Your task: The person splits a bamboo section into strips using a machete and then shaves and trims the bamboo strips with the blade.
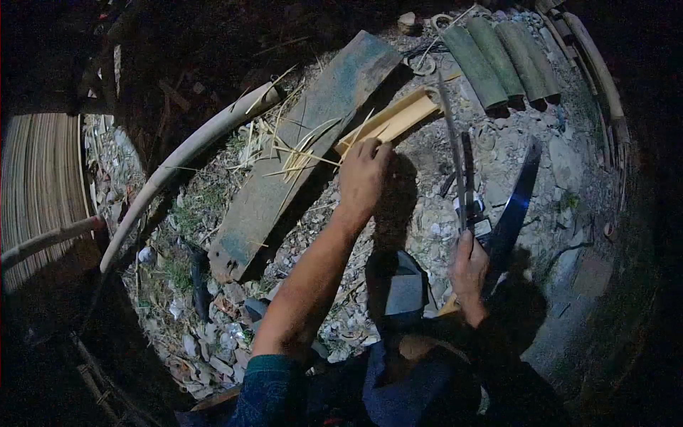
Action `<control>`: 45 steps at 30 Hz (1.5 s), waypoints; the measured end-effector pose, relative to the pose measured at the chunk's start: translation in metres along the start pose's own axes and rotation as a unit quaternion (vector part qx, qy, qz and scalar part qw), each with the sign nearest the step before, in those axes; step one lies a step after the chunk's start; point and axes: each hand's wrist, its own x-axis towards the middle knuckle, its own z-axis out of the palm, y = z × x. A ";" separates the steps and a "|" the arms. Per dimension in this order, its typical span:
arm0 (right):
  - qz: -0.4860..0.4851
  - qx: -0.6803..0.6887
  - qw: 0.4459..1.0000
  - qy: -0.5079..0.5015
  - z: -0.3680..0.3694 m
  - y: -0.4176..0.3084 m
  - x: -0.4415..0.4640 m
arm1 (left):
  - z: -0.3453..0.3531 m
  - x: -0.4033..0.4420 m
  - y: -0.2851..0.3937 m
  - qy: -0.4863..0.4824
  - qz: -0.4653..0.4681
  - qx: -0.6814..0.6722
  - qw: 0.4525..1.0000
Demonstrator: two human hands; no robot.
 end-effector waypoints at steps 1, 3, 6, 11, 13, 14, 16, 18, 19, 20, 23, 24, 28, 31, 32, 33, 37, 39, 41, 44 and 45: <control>0.047 0.032 0.998 0.000 -0.003 -0.013 -0.001 | 0.015 0.011 -0.006 0.011 0.029 0.022 0.999; 0.082 0.060 0.995 0.000 -0.004 -0.010 0.003 | 0.039 0.030 -0.012 0.015 0.032 0.055 0.998; -0.038 0.026 0.997 0.061 0.007 0.033 -0.007 | 0.041 0.048 -0.009 -0.001 0.025 0.119 0.993; 0.096 0.107 0.988 0.057 0.002 0.020 -0.023 | 0.025 0.057 -0.004 -0.093 -0.078 -0.006 0.993; 0.181 0.305 0.934 0.037 -0.022 -0.050 -0.033 | -0.013 0.053 0.003 -0.082 -0.114 -0.150 0.979; 0.180 0.306 0.934 0.031 -0.023 -0.035 -0.027 | -0.037 0.048 0.009 -0.080 -0.117 -0.145 0.979; 0.226 0.406 0.882 0.079 -0.032 0.034 0.004 | -0.071 0.036 0.014 0.032 -0.137 -0.306 0.941; 0.245 0.456 0.850 0.096 -0.033 -0.005 0.010 | -0.095 0.023 -0.001 0.069 -0.167 -0.420 0.889; 0.163 0.401 0.900 0.058 -0.039 -0.059 0.002 | -0.105 0.017 -0.005 0.101 -0.190 -0.530 0.820; 0.077 0.342 0.936 0.020 -0.041 -0.098 -0.002 | -0.119 0.014 -0.001 0.109 -0.189 -0.526 0.822; 0.053 0.345 0.937 0.002 -0.023 -0.090 0.003 | -0.155 0.001 0.017 0.162 -0.256 -0.463 0.833; 0.043 0.309 0.950 -0.016 -0.019 -0.105 -0.001 | -0.162 -0.006 0.017 0.171 -0.257 -0.458 0.834; -0.036 0.321 0.934 -0.152 0.002 -0.127 -0.016 | -0.178 -0.045 -0.012 0.214 -0.209 -0.140 0.944; -0.179 0.217 0.921 -0.270 0.005 -0.167 -0.014 | -0.176 -0.068 -0.034 0.289 -0.188 -0.230 0.910; -0.229 0.153 0.919 -0.281 0.010 -0.179 -0.017 | -0.174 -0.080 -0.044 0.262 -0.212 -0.230 0.913; -0.242 0.125 0.920 -0.283 0.018 -0.182 -0.018 | -0.174 -0.087 -0.048 0.234 -0.235 -0.231 0.915; -0.310 0.092 0.896 -0.306 0.028 -0.228 -0.030 | -0.175 -0.088 -0.044 0.228 -0.268 -0.229 0.908; -0.319 0.079 0.889 -0.319 0.033 -0.236 -0.033 | -0.162 -0.091 -0.049 0.270 -0.266 -0.436 0.816; -0.321 0.073 0.887 -0.322 0.040 -0.237 -0.035 | -0.165 -0.097 -0.049 0.223 -0.304 -0.204 0.903; -0.316 0.069 0.887 -0.329 0.043 -0.240 -0.034 | -0.163 -0.106 -0.062 0.230 -0.233 -0.152 0.933; -0.309 0.070 0.888 -0.334 0.043 -0.241 -0.034 | -0.164 -0.105 -0.059 0.230 -0.234 -0.152 0.932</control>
